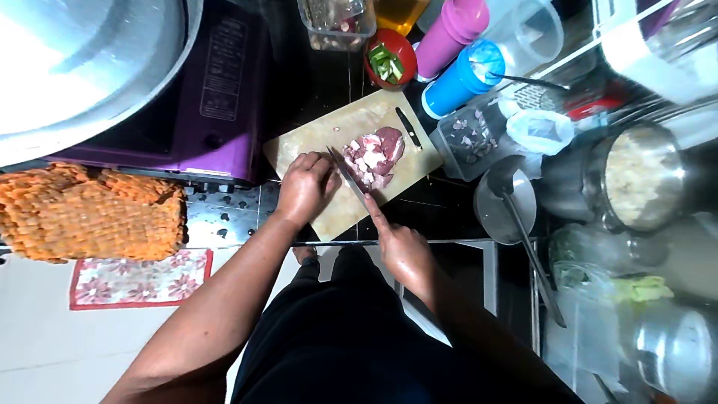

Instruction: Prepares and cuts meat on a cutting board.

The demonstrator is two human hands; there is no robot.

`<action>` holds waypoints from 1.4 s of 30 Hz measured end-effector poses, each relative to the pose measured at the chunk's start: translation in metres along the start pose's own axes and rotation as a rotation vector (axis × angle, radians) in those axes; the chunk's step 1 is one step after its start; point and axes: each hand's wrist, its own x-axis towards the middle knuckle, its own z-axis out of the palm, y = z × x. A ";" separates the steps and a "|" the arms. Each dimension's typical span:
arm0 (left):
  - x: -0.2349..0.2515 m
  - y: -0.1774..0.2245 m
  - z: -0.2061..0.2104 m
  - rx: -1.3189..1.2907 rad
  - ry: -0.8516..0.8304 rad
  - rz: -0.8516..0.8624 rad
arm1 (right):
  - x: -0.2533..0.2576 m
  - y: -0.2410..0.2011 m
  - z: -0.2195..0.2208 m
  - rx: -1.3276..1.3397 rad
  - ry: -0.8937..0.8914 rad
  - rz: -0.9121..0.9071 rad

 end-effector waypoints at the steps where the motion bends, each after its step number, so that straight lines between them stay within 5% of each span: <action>1: 0.000 -0.001 0.002 0.008 0.011 0.006 | 0.003 -0.003 0.001 -0.006 0.005 0.001; 11: -0.003 -0.003 0.005 0.031 0.066 0.007 | 0.070 -0.022 0.010 0.092 0.302 -0.146; 15: -0.006 -0.002 0.005 -0.007 0.101 -0.028 | 0.042 0.020 0.010 0.275 0.075 -0.118; 18: -0.007 -0.003 0.008 0.010 0.113 -0.031 | 0.027 0.022 -0.004 0.144 0.047 -0.063; 24: -0.008 -0.005 0.011 0.034 0.131 -0.001 | 0.018 -0.010 -0.007 -0.026 0.048 -0.046; 29: -0.006 -0.002 0.011 0.058 0.108 0.005 | 0.062 -0.034 0.009 -0.010 0.257 -0.128; 32: -0.005 0.000 0.010 0.068 0.127 -0.003 | 0.077 -0.046 -0.001 -0.039 0.237 -0.120; 35: -0.005 -0.002 0.010 0.065 0.128 -0.019 | 0.063 -0.023 0.012 0.065 0.264 -0.159; 38: -0.006 -0.004 0.009 0.028 0.112 -0.021 | 0.043 0.018 0.011 0.267 0.061 -0.146; 42: -0.010 -0.007 -0.003 -0.081 0.048 -0.009 | 0.026 0.022 -0.005 0.190 0.062 -0.084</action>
